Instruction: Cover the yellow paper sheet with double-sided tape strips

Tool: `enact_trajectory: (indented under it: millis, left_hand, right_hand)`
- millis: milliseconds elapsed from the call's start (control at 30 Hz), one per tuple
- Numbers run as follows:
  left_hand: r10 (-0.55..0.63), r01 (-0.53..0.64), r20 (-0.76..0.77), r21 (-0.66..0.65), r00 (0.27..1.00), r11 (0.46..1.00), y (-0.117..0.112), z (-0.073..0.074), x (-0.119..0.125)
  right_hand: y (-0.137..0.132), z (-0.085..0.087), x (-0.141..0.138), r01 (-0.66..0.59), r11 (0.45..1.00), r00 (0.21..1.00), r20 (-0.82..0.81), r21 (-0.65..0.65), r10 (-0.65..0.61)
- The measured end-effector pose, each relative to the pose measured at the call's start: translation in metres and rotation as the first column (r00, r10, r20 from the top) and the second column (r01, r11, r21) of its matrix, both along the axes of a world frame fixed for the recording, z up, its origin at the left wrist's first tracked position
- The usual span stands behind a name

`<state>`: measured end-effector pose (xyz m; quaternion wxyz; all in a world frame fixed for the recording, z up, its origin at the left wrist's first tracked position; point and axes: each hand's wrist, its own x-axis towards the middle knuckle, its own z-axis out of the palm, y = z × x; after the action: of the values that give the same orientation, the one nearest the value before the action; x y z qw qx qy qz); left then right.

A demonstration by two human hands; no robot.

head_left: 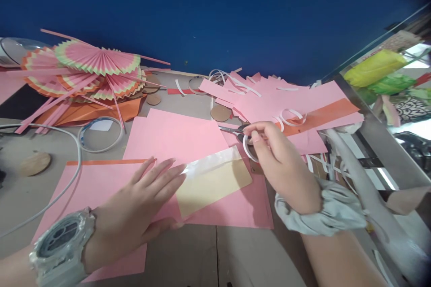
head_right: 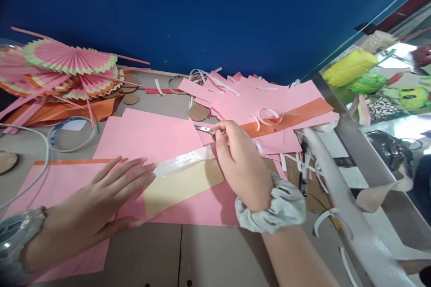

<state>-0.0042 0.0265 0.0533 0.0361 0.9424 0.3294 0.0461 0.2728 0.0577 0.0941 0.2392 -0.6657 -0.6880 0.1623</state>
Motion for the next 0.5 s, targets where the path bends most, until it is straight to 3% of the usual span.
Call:
enact_trajectory:
  millis: [133, 267, 367, 500]
  left_hand:
    - [0.032, -0.035, 0.039, 0.057, 0.999, 0.998, -0.005, -0.003, 0.02]
    - [-0.021, 0.02, 0.013, 0.038, 1.0, 0.999, -0.009, -0.016, 0.029]
    - [-0.028, 0.028, -0.006, -0.014, 1.0, 0.999, -0.008, -0.023, 0.028]
    - [-0.021, 0.021, -0.002, -0.054, 1.0, 0.998, -0.007, -0.024, 0.026]
  right_hand:
    - [-0.005, 0.008, 0.002, -0.14, 0.976, 0.98, 0.118, -0.164, 0.16]
    - [-0.007, -0.012, -0.002, -0.313, 0.936, 0.903, 0.254, -0.162, 0.346]
    - [-0.006, -0.027, -0.001, -0.298, 0.94, 0.894, 0.296, -0.166, 0.336]
    - [-0.005, -0.034, 0.004, -0.291, 0.94, 0.899, 0.286, -0.176, 0.332]
